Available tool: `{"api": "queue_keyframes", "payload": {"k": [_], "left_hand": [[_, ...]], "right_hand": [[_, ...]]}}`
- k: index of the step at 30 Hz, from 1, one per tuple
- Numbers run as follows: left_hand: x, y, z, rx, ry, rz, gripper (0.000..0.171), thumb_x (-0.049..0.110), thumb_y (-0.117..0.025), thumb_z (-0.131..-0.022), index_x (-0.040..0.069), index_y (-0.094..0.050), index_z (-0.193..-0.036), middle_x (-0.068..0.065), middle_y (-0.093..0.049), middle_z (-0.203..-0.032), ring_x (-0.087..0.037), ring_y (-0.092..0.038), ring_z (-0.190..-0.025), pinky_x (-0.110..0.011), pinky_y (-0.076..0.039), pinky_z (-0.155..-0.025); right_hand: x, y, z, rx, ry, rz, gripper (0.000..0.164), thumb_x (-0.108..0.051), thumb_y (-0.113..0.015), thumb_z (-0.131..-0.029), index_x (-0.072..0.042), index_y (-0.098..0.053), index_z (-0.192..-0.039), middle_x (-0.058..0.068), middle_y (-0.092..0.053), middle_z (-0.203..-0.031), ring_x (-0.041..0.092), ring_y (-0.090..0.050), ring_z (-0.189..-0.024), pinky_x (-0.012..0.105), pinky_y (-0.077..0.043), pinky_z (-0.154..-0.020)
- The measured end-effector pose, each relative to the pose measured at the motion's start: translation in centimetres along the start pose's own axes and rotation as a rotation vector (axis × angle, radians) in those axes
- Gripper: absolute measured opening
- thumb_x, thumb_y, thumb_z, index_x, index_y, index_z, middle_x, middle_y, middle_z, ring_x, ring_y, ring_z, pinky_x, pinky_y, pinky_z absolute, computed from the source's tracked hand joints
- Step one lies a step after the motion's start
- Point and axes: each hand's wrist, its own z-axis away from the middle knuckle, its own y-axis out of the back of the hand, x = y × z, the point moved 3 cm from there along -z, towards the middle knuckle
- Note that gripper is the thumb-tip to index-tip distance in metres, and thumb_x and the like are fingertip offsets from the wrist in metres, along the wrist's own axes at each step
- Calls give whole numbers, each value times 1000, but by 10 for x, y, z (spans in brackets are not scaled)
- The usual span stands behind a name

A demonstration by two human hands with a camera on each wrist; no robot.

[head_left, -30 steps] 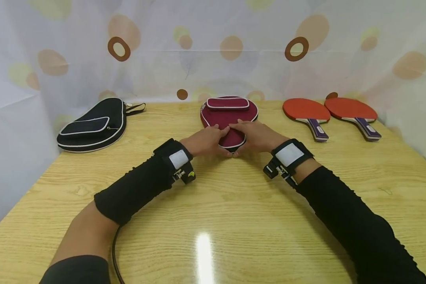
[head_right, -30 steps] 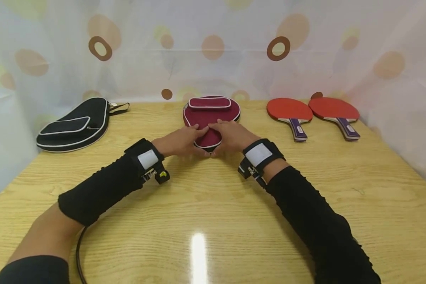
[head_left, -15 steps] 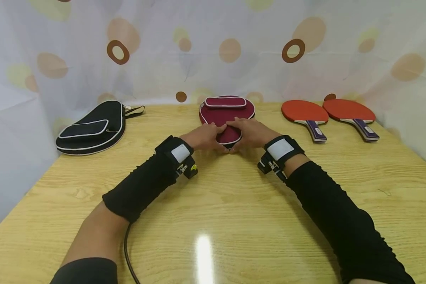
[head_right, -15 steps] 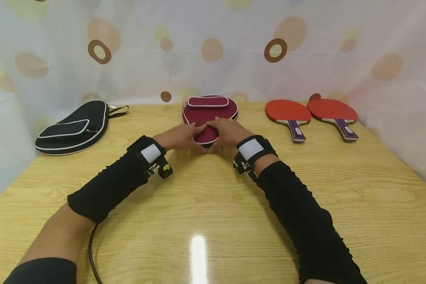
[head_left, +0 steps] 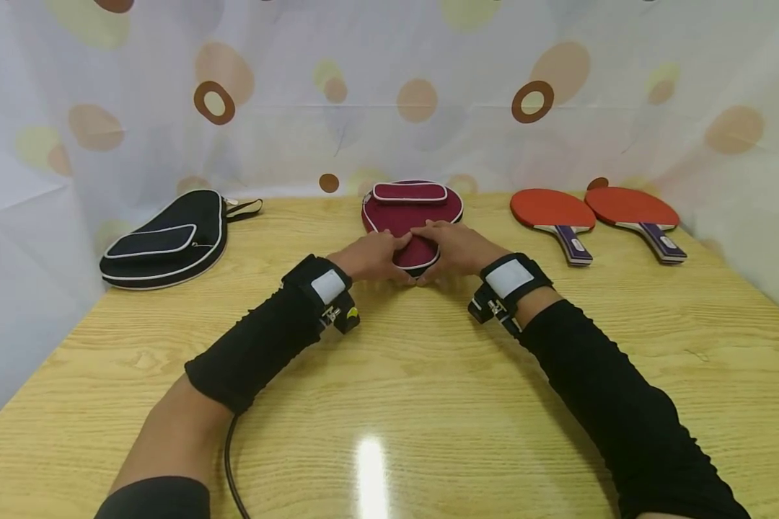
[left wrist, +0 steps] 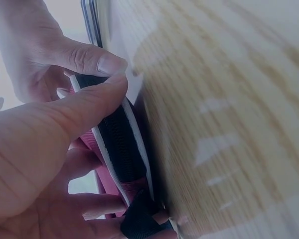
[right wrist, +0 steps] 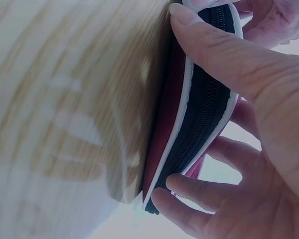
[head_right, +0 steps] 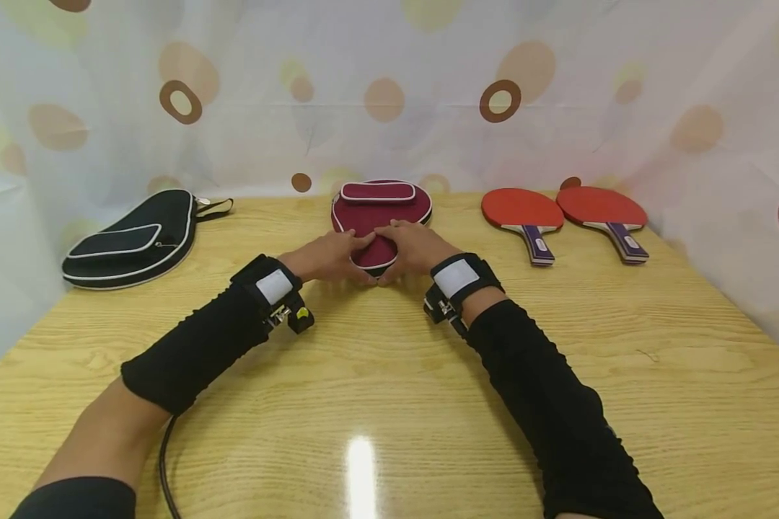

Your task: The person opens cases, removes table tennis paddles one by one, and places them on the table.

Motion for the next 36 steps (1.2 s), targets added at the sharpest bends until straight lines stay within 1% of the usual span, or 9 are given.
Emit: {"api": "queue_keyframes", "payload": {"k": [6, 13, 20, 23, 25, 30, 32, 36], "left_hand": [[-1, 1, 0, 6, -5, 2, 89, 42, -73, -92, 10, -26, -159, -22, -40, -155, -31, -40, -142, -38, -36, -113], [-2, 2, 2, -2, -7, 1, 88, 43, -73, -92, 10, -27, -159, -23, -39, -156, -32, -40, -143, -38, -35, -114], [-2, 2, 3, -14, -3, 0, 86, 44, -72, -93, 11, -27, -159, -23, -39, -155, -30, -42, -139, -37, -36, -113], [-2, 1, 3, -11, 2, 5, 87, 44, -73, -92, 11, -28, -159, -24, -39, -155, -30, -43, -139, -37, -37, -112], [-2, 2, 3, -13, 4, 3, 87, 44, -72, -92, 12, -28, -159, -25, -38, -155, -31, -42, -139, -38, -36, -113], [-1, 5, 2, -14, 0, -24, 86, 45, -71, -93, 12, -28, -159, -24, -43, -151, -32, -46, -133, -38, -38, -111], [0, 5, 2, -12, -1, -31, 85, 45, -71, -93, 12, -28, -159, -24, -47, -147, -31, -49, -128, -37, -40, -107], [1, 3, 3, -15, -3, -39, 85, 45, -71, -93, 11, -29, -159, -24, -49, -146, -31, -50, -127, -36, -41, -106]], "right_hand": [[-1, 0, 0, 0, -2, 3, 93, -31, -87, -80, -5, -39, -155, 29, -29, -159, 46, -30, -146, 55, -33, -114], [-2, 1, 2, -5, -4, -8, 92, -30, -87, -80, -5, -40, -154, 30, -29, -158, 46, -30, -145, 56, -33, -114], [-2, 1, 2, -8, -17, -23, 92, -31, -87, -80, -6, -40, -155, 28, -28, -160, 42, -27, -148, 55, -30, -115], [-2, 1, 3, -8, -14, -36, 92, -30, -88, -79, -6, -41, -154, 28, -29, -159, 42, -29, -147, 54, -31, -115], [-2, 2, 4, -6, -14, -40, 91, -31, -88, -79, -7, -41, -154, 28, -29, -159, 43, -33, -145, 54, -32, -115], [-2, 4, 5, -1, -16, -25, 91, -33, -87, -80, -8, -41, -154, 28, -30, -158, 43, -40, -140, 52, -35, -112], [-1, 4, 4, -3, -19, -26, 91, -33, -87, -80, -9, -41, -155, 28, -30, -158, 43, -40, -140, 52, -36, -112], [-1, 2, 4, -14, -28, -33, 91, -32, -87, -80, -10, -41, -155, 28, -29, -159, 44, -40, -140, 53, -35, -112]]}}
